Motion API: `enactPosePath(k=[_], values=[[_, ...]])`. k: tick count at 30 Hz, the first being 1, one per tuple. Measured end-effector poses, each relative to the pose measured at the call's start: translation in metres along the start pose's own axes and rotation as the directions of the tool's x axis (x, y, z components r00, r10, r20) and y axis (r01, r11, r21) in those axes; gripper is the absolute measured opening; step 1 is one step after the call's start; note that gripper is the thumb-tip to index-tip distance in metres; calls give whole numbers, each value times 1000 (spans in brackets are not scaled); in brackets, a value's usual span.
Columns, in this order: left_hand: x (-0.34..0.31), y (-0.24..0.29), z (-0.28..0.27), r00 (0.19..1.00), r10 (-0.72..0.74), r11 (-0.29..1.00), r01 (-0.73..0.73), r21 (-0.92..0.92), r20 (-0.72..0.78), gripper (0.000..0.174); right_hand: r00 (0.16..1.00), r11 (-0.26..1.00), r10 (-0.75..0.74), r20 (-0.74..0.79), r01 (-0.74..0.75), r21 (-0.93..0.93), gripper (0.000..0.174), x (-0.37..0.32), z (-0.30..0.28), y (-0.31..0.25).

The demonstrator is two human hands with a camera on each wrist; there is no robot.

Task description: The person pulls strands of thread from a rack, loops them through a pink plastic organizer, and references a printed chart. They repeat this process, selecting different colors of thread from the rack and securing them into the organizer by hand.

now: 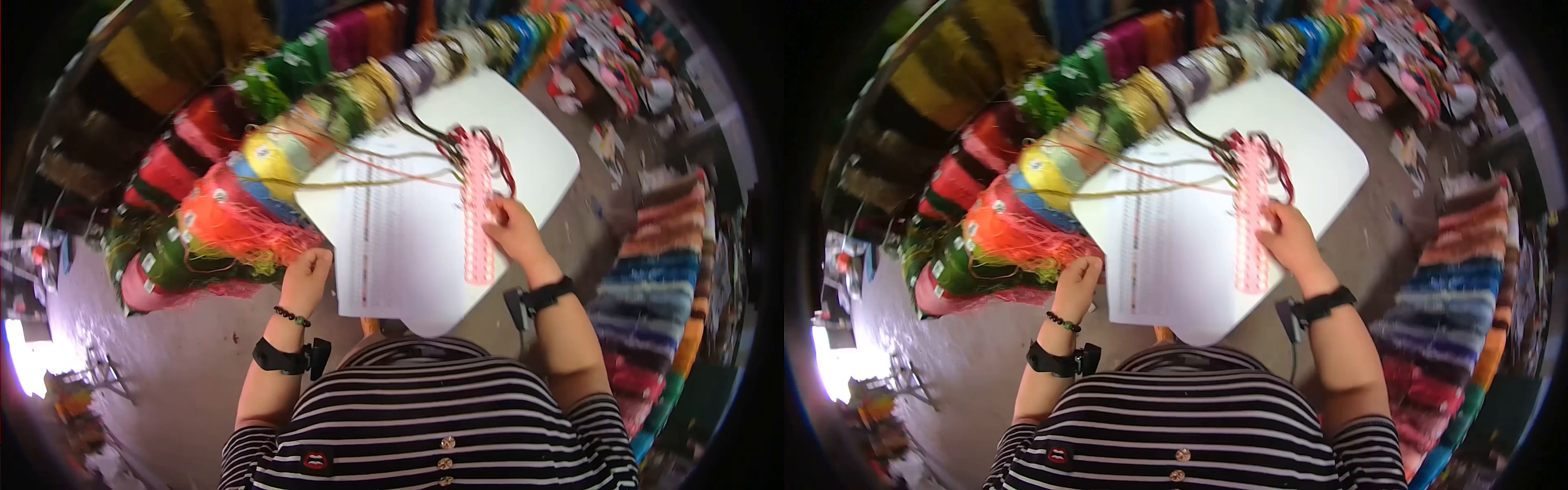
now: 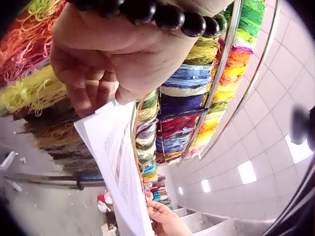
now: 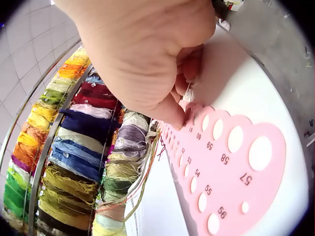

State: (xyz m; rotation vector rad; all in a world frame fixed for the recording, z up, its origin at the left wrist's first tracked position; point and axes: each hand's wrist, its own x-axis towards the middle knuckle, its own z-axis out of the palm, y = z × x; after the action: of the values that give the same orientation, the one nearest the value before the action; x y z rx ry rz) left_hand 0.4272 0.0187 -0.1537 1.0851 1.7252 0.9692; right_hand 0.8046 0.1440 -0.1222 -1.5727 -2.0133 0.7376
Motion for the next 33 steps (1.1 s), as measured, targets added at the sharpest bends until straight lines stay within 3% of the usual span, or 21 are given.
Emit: enactPosePath(k=[1, 2, 4, 5, 7, 9, 11, 12, 14, 16, 17, 21, 26, 30, 32, 33], values=[[-1, 4, -14, 998, 55, 996, -54, 74, -10, 20, 993, 1000, 14, 113, -13, -8, 35, 7, -7, 6], [-1, 11, -31, 994, 106, 983, -102, 153, -21, 21, 996, 992, -13, 92, 1, 125, 32, 10, -12, 2], [-6, 41, -72, 985, 159, 973, -146, 178, -65, 21, 985, 993, -78, 156, 63, 100, 27, 28, -35, -22], [-10, 54, -92, 981, 178, 968, -161, 194, -75, 21, 977, 997, -69, 201, 64, 32, 23, 39, -50, -48], [-15, 91, -136, 944, 290, 922, -233, 309, -155, 21, 923, 985, 6, 384, -71, 156, 18, 63, -65, -90], [-5, 121, -180, 887, 420, 858, -319, 402, -194, 20, 878, 986, -95, 468, 19, 164, 21, 86, -65, -155], [18, 139, -218, 896, 347, 912, -253, 323, -278, 21, 830, 971, -181, 527, 67, 228, 27, 105, -50, -226], [38, 136, -235, 841, 446, 866, -320, 385, -306, 22, 810, 955, -217, 544, 62, 289, 32, 113, -36, -257], [71, 139, -258, 834, 461, 842, -304, 445, -304, 26, 788, 929, -251, 562, 33, 369, 35, 134, 3, -301], [102, 140, -268, 851, 456, 829, -299, 472, -262, 29, 773, 861, -223, 594, -129, 492, 34, 157, 53, -332], [118, 138, -269, 866, 447, 830, -307, 465, -226, 30, 785, 890, -236, 572, -62, 452, 34, 165, 71, -350], [180, 120, -273, 879, 467, 796, -367, 482, -102, 27, 824, 833, -155, 545, -188, 521, 27, 205, 152, -384], [208, 98, -284, 831, 549, 773, -466, 432, -87, 26, 866, 815, -4, 500, -287, 503, 20, 238, 206, -371], [206, 114, -277, 831, 556, 764, -509, 396, -6, 27, 940, 912, -130, 315, -11, 410, 19, 253, 223, -344], [220, 114, -268, 749, 660, 644, -602, 472, 57, 28, 949, 923, -250, 194, 173, 343, 20, 266, 236, -335], [228, 113, -263, 703, 705, 576, -643, 505, 91, 29, 952, 931, -253, 169, 192, 310, 21, 269, 236, -338]])
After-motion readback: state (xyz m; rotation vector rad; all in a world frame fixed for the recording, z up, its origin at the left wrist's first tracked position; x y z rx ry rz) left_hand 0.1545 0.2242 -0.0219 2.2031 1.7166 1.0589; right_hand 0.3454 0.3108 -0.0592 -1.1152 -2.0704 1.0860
